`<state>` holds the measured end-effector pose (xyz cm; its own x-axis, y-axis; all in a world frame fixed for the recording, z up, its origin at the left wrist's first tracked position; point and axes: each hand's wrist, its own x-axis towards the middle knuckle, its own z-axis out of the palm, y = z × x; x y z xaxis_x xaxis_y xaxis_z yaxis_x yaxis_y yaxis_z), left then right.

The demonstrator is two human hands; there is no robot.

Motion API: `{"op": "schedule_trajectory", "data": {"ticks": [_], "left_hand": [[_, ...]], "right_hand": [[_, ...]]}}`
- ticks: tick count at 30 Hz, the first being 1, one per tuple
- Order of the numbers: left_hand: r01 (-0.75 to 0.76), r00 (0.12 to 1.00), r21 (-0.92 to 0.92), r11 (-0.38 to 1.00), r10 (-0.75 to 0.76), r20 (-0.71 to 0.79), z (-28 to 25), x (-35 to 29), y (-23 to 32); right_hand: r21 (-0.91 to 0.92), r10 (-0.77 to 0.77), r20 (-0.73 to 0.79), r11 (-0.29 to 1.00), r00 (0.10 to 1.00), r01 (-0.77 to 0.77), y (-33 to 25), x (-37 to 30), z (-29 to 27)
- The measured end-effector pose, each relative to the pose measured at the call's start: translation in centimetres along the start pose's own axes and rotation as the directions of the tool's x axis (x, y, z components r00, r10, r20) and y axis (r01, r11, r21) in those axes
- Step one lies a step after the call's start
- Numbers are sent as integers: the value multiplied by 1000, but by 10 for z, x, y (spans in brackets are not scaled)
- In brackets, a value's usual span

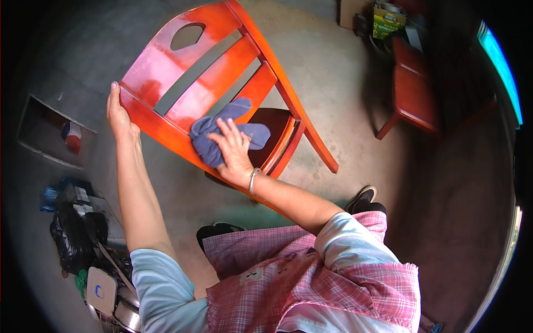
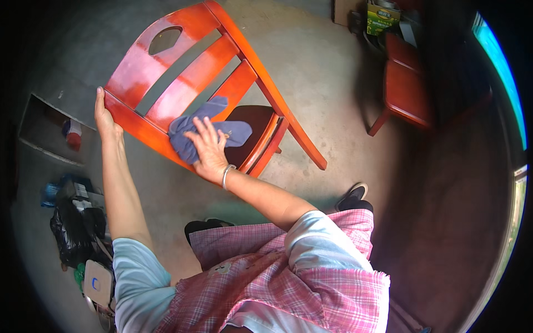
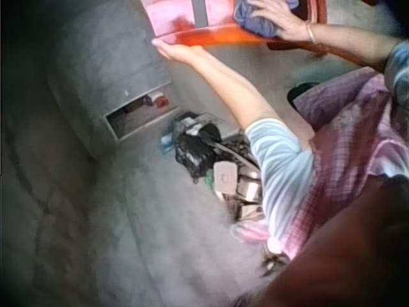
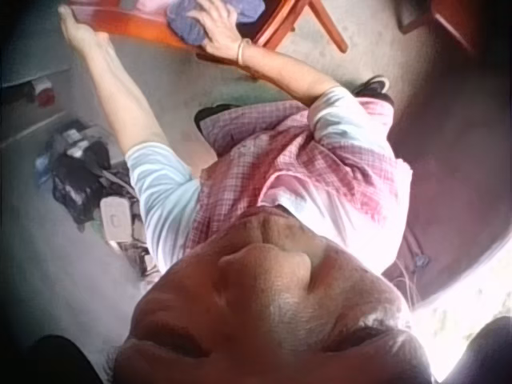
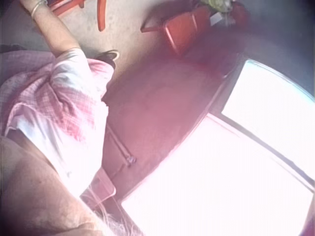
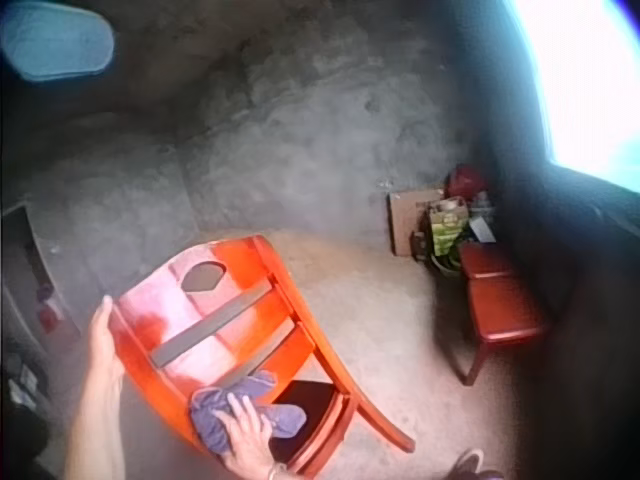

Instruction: Cleaning a red wooden chair with a cloth.

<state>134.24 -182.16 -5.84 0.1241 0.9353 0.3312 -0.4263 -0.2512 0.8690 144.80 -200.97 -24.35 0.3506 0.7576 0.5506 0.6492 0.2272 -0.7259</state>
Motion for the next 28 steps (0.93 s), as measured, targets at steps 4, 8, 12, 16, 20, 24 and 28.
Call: {"op": "schedule_trajectory", "data": {"ticks": [4,8,12,16,20,24,28], "left_hand": [[-12,1000,34,999,13,-24,22,-2,1],[13,1000,14,1000,-13,16,8,8,1],[-8,999,22,1000,7,50,10,5,9],[-25,998,52,998,22,60,22,2,2],[-19,999,91,996,15,37,19,-2,15],[-34,997,77,996,29,67,36,6,12],[-66,997,62,996,63,51,40,8,10]], "right_hand": [[49,-230,110,973,967,226,20,-27,-4],[-99,-142,151,982,978,158,75,-55,-27],[-507,-28,282,844,959,174,138,-73,-59],[-731,201,10,670,980,-130,188,-42,-113],[-498,262,-313,773,913,-393,191,-17,-144],[-393,432,-107,809,896,-437,223,-52,-99],[-389,483,-115,782,868,-486,203,-75,-69]]}}
